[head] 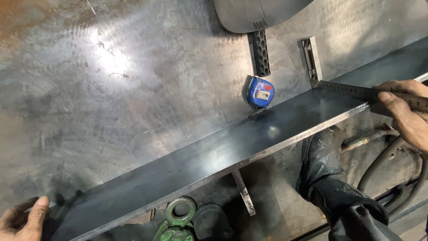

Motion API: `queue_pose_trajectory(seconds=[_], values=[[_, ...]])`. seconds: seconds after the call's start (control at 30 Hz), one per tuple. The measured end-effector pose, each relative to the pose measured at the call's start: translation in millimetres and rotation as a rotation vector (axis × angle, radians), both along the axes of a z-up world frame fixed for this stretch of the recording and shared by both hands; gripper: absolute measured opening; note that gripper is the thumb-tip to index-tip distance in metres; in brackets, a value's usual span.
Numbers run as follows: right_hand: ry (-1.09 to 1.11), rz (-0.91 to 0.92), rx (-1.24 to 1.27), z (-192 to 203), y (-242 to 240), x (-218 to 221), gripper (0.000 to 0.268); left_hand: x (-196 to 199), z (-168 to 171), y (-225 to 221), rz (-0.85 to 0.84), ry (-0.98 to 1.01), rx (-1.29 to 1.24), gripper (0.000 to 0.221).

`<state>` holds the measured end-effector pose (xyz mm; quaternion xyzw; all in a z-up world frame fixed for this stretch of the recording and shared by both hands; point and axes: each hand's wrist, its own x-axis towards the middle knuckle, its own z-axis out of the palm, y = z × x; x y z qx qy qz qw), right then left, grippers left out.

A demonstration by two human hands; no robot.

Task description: Measuring and positioning metal components on a workbench for welding preparation.

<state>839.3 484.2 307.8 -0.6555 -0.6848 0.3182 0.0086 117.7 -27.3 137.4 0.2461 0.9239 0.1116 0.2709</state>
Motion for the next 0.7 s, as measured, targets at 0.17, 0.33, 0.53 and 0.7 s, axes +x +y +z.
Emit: queue_pose_trajectory(seconds=[0.17,0.33,0.53,0.7], values=[[0.031,0.03,-0.004,-10.9,0.7,24.3,0.028,0.8,3.8,1.6,0.047,-0.065,0.042,0.041],[0.013,0.044,-0.013,-3.7,2.8,7.1,0.028,2.7,8.9,7.1,0.061,-0.097,0.043,0.039],[-0.108,0.016,-0.045,-15.7,0.9,28.9,0.03,7.6,17.7,16.1,0.043,-0.05,-0.023,0.039],[-0.037,0.022,0.008,-18.1,0.3,31.2,0.029,3.1,14.2,11.8,0.083,-0.105,0.033,0.041]])
